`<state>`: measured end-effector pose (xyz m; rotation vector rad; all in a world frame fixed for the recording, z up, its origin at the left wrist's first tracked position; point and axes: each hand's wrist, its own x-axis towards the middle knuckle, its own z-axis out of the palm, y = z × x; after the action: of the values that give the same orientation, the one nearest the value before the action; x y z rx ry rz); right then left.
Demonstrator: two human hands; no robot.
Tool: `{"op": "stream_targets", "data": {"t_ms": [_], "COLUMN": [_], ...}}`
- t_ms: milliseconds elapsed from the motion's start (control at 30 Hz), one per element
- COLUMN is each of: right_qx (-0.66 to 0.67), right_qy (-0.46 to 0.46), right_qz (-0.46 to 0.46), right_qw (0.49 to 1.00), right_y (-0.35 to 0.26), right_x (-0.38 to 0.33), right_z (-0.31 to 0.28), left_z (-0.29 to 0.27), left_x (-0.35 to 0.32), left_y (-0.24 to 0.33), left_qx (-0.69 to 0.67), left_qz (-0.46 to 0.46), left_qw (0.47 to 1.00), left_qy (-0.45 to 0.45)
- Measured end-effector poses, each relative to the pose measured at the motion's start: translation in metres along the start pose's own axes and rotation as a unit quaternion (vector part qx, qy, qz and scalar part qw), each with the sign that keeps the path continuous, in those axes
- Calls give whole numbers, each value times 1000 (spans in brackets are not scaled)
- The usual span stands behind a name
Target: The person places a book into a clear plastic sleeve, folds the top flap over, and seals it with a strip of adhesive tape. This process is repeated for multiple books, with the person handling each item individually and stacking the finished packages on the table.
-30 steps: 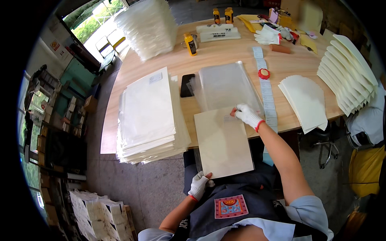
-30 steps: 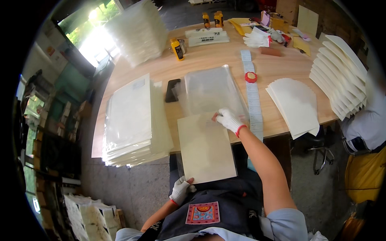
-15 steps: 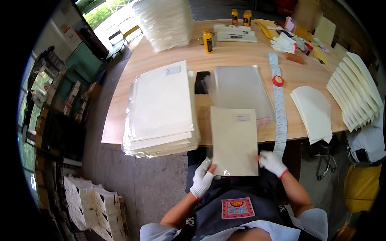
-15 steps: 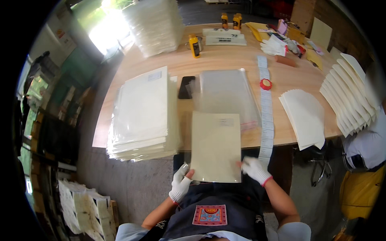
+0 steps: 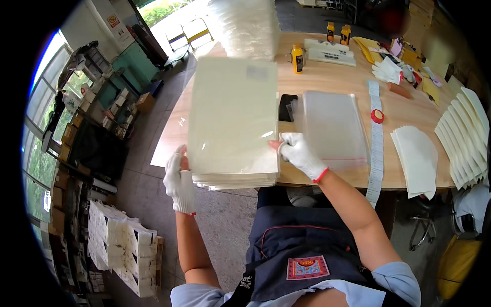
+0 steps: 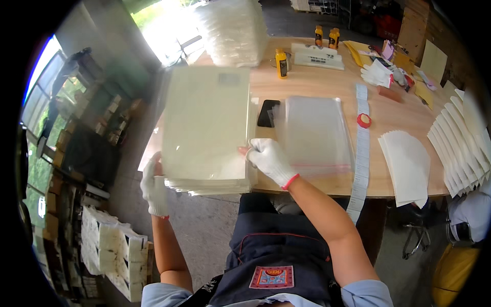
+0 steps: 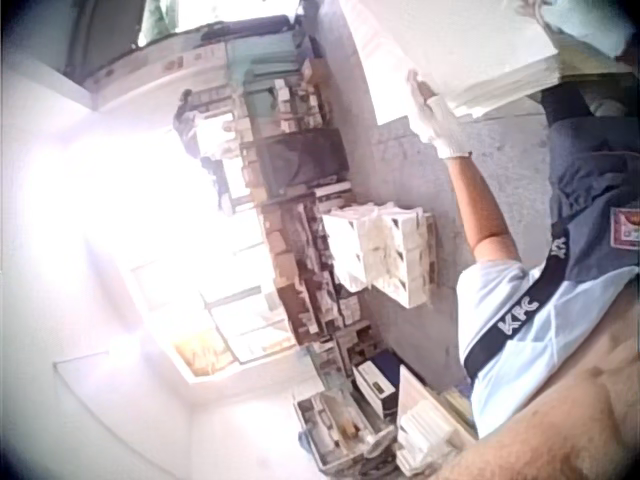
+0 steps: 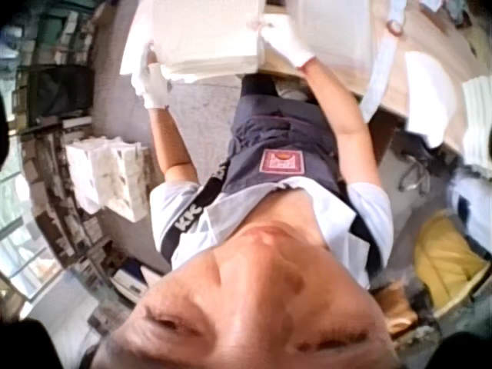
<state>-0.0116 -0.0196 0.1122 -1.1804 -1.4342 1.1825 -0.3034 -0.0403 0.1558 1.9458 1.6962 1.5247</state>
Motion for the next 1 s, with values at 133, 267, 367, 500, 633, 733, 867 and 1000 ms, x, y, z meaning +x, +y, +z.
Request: {"op": "stream_targets", "data": {"t_ms": [133,267,367,500,633,733,867,1000], "right_qx": [-72,164,127,80,99,228,273,244], "right_qy": [31,89,239,514,672,590,595,659], "right_qz": [8,33,43,84,163,257,265,180], "right_qw": [997,982,962,850,715,730,708,689], "right_y": [15,19,79,119,132,146,151,152], "right_x": [4,-46,-105,-202,-287,-317,-310,-303], "right_z": [8,-23,-74,-160,-251,-297,-310,-328], "left_z": [8,45,69,97,129,158,203,245], "left_x": [-21,-58,-113,-203,-229,-205,-176,-161], "left_y": [-50,-77,-104,-112,-53,5,57,74], "left_qx": [-51,-133,-201,-202,-121,-118,-69,97], "left_qz": [-32,-110,-219,-217,-10,173,294,343], "left_qw": [998,955,918,948,981,940,893,844], "left_qy": [-12,243,261,116,-152,-271,-333,-400]}}
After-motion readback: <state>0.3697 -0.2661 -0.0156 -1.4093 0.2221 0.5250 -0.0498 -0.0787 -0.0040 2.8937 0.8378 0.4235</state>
